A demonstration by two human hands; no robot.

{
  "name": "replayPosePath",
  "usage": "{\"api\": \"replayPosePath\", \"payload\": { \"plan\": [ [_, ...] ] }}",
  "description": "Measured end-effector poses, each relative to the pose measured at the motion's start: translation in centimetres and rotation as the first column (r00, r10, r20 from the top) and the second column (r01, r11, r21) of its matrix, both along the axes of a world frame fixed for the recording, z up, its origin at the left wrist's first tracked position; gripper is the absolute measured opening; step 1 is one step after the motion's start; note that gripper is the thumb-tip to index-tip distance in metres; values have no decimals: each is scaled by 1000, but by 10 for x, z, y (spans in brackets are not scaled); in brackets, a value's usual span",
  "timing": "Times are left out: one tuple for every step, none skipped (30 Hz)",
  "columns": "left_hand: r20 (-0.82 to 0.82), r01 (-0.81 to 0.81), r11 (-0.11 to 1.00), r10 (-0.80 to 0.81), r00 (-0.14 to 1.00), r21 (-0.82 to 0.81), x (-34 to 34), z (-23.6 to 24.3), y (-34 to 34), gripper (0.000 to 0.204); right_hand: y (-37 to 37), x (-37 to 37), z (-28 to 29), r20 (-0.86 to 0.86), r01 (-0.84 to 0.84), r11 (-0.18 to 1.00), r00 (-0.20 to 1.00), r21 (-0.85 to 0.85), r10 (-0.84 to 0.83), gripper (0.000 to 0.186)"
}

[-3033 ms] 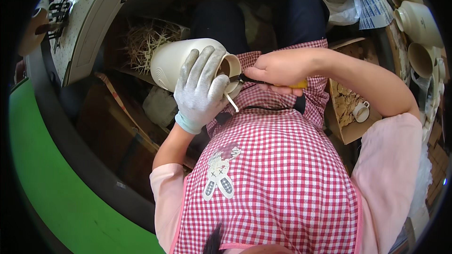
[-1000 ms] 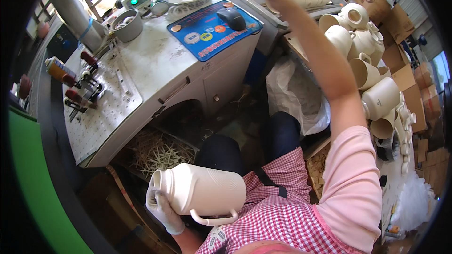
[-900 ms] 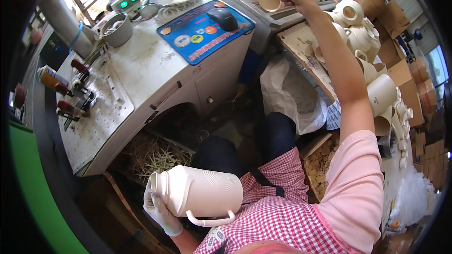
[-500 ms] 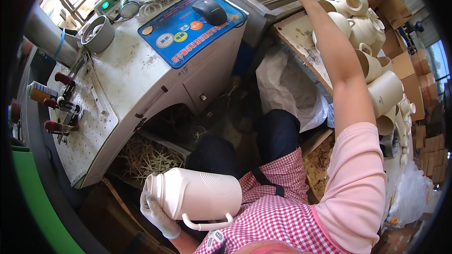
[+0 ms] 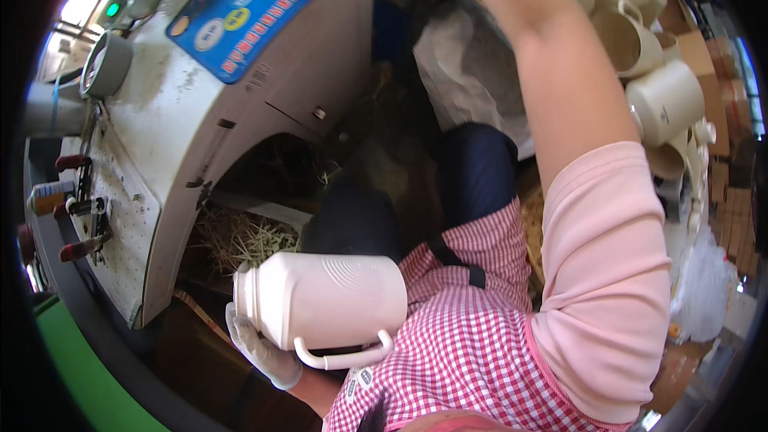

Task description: The person repeatedly picks up beige ceramic pitchers, smooths the rim and interior with a small tool, and applies a circular wooden disc to the exterior. They then place the finished pitchers onto a nearby shelf.

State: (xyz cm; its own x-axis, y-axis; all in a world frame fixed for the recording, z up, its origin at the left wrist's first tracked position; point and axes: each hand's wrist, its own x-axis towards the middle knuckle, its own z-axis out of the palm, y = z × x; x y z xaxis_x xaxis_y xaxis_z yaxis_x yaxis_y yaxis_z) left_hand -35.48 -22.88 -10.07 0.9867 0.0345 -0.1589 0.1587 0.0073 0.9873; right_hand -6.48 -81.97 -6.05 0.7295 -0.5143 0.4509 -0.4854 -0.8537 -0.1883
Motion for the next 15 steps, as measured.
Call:
{"api": "replayPosePath", "payload": {
  "plan": [
    [17, -12, 999, 11, 1000, 38, -2, 1, -1, 51, 12, -14, 12, -22, -53, 999, 998, 1, 53, 35],
    [49, 6, 998, -9, 999, 59, -5, 1, -2, 52, 26, -34, 24, -40, -134, 991, 990, 24, 135, 35],
    [112, 28, 997, -35, 993, 70, -7, 2, -1, 53, 41, -59, 35, -47, -229, 970, 971, 86, 233, 35],
    [101, -26, 998, 31, 994, -53, -12, 4, -1, 61, 53, -92, 39, -56, -309, 930, 944, 200, 326, 36],
    [165, -118, 992, 108, 980, 49, -12, 7, 3, 64, 62, -130, 36, -11, -381, 835, 907, 397, 420, 31],
    [286, -99, 979, 45, 957, 176, -15, 11, 6, 67, 65, -174, 25, 54, -438, 694, 864, 571, 500, 27],
    [246, -203, 967, 161, 956, 156, -11, 16, 12, 71, 69, -217, 11, -99, -322, 614, 829, 721, 550, 24],
    [267, -177, 984, 164, 950, 27, -14, 21, 17, 63, 68, -255, -7, -162, -234, 471, 735, 851, 658, 22],
    [282, -237, 970, 215, 935, 47, -13, 24, 21, 61, 53, -280, -46, -314, -140, 540, 683, 830, 659, 17],
    [325, -292, 954, 257, 910, 65, -12, 27, 24, 60, 47, -301, -84, -311, -172, 497, 598, 850, 739, 16],
    [408, -396, 879, 269, 872, 267, -12, 28, 25, 58, 36, -315, -131, -531, -212, 770, 614, 601, 584, 14],
    [444, -329, 922, 212, 871, 204, -12, 28, 25, 55, 22, -327, -177, -674, -244, 921, 628, 304, 389, 13],
    [499, -296, 920, 136, 856, 256, -13, 27, 24, 54, 4, -336, -219, -649, -149, 964, 715, 222, 260, 14],
    [530, -257, 922, 68, 845, 291, -14, 24, 22, 54, -12, -344, -257, -705, 63, 990, 708, 127, 46, 16],
    [527, -244, 927, 61, 847, 285, -16, 23, 19, 62, -27, -339, -291, -559, 112, 990, 828, 84, -46, 17]
  ]
}}
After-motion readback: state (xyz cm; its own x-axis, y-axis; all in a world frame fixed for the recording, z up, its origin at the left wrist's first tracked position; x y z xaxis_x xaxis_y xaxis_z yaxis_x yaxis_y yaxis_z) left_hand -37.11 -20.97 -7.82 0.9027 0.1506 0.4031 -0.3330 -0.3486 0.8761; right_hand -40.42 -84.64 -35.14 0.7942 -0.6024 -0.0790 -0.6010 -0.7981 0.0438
